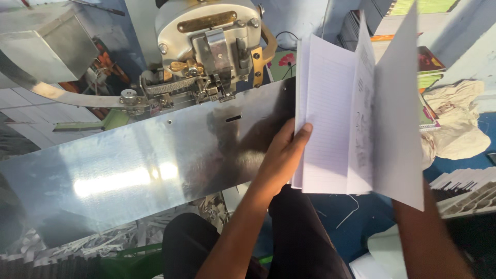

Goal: The person places brown-covered notebooks onto a binding machine, aligns them, and presses the machine to stitch the spine. After each cycle, the person removes the bound notebook, briefly opens it to check the binding, and sets it aside. The process repeats with several notebooks.

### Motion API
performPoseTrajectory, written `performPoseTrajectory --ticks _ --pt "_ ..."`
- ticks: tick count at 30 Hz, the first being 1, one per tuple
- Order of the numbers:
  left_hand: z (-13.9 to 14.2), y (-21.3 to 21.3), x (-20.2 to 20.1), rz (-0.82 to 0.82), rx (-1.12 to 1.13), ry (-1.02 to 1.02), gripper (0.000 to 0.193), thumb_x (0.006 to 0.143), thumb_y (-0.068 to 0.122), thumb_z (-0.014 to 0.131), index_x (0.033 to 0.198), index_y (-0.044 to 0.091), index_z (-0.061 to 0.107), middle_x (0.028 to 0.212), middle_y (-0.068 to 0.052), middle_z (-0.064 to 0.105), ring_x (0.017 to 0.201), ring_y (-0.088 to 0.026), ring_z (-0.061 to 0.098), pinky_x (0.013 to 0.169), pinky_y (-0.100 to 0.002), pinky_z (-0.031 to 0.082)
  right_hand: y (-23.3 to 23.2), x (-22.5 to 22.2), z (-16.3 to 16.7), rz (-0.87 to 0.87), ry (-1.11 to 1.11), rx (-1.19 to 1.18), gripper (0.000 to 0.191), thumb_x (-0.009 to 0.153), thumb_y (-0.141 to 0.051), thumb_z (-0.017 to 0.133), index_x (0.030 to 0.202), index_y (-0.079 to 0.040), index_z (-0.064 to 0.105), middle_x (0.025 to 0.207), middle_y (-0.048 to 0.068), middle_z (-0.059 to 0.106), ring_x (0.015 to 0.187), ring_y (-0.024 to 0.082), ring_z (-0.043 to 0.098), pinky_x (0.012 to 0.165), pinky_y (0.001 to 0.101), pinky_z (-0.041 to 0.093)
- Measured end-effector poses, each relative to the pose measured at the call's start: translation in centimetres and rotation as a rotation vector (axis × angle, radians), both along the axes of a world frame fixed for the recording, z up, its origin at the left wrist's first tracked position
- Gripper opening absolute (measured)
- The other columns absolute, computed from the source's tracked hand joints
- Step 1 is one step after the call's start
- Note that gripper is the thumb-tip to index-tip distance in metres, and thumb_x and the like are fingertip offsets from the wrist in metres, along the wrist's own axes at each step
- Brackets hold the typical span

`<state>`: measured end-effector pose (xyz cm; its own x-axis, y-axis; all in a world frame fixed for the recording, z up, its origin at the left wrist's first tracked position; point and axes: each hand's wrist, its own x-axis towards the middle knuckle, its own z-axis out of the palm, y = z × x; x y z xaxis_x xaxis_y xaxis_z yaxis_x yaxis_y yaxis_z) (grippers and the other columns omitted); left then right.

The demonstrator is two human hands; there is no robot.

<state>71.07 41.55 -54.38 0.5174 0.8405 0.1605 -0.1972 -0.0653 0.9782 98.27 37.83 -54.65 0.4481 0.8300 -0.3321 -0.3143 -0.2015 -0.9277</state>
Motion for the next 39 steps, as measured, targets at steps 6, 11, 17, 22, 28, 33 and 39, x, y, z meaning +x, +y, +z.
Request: performPoseTrajectory --ticks 6,11,17,22,28,33,39 --pt "-15.0 8.6 17.6 -0.057 0.004 -0.072 0.047 0.106 0.04 0.053 0.132 0.002 0.064 0.093 0.001 0.062 0.084 -0.007 0.053 0.079 -0.025 0.047 9.9 14.2 -15.5 -0.057 0.011 -0.033 0.062 0.105 -0.042 0.053 0.151 0.0 0.048 0.136 0.02 0.06 0.12 0.028 0.061 0.099 0.0416 0.051" --pt "-23.4 13.4 27.1 -0.047 0.0 0.003 0.043 0.11 0.035 0.054 0.127 -0.001 0.07 0.088 -0.006 0.058 0.08 -0.011 0.05 0.073 -0.03 0.044 15.5 20.1 -24.1 -0.081 0.015 -0.03 0.063 0.105 -0.043 0.053 0.151 0.0 0.048 0.136 0.02 0.059 0.12 0.028 0.061 0.1 0.0412 0.051" --pt "-23.2 14.3 24.9 -0.047 0.197 -0.015 0.044 0.106 0.038 0.054 0.131 0.004 0.065 0.084 0.001 0.069 0.075 -0.005 0.06 0.07 -0.025 0.051 16.1 17.0 -25.4 -0.12 0.034 -0.004 0.064 0.104 -0.044 0.053 0.15 0.0 0.048 0.136 0.019 0.059 0.12 0.028 0.061 0.1 0.0408 0.051" --pt "-14.0 11.5 17.2 -0.101 0.213 0.039 0.045 0.105 0.04 0.055 0.127 0.003 0.069 0.067 -0.001 0.054 0.063 -0.006 0.05 0.059 -0.026 0.044 13.2 9.1 -19.7 -0.157 0.059 0.014 0.065 0.104 -0.045 0.053 0.15 0.0 0.048 0.136 0.019 0.059 0.12 0.027 0.061 0.1 0.0405 0.051" --pt "-3.0 8.5 4.1 -0.123 0.186 0.014 0.045 0.106 0.041 0.054 0.122 0.001 0.07 0.069 0.0 0.059 0.062 -0.007 0.054 0.058 -0.026 0.045 9.4 -2.2 -9.9 -0.154 0.077 0.02 0.065 0.103 -0.046 0.053 0.15 0.0 0.048 0.136 0.019 0.059 0.12 0.027 0.061 0.1 0.0401 0.051" --pt "2.4 7.0 -6.1 -0.075 0.162 -0.07 0.046 0.105 0.04 0.057 0.127 0.001 0.067 0.094 0.006 0.072 0.086 -0.001 0.065 0.079 -0.02 0.052 7.0 -8.8 -2.9 -0.155 0.082 0.026 0.066 0.103 -0.047 0.053 0.15 0.0 0.048 0.136 0.019 0.059 0.121 0.027 0.061 0.1 0.0398 0.051" --pt "2.5 7.9 -12.4 -0.041 0.056 0.054 0.041 0.107 0.031 0.057 0.129 -0.001 0.07 0.088 -0.006 0.061 0.078 -0.01 0.05 0.07 -0.029 0.045 5.8 -12.1 0.1 -0.161 0.087 0.029 0.067 0.102 -0.048 0.053 0.149 0.0 0.047 0.136 0.018 0.059 0.121 0.026 0.061 0.101 0.0394 0.051"
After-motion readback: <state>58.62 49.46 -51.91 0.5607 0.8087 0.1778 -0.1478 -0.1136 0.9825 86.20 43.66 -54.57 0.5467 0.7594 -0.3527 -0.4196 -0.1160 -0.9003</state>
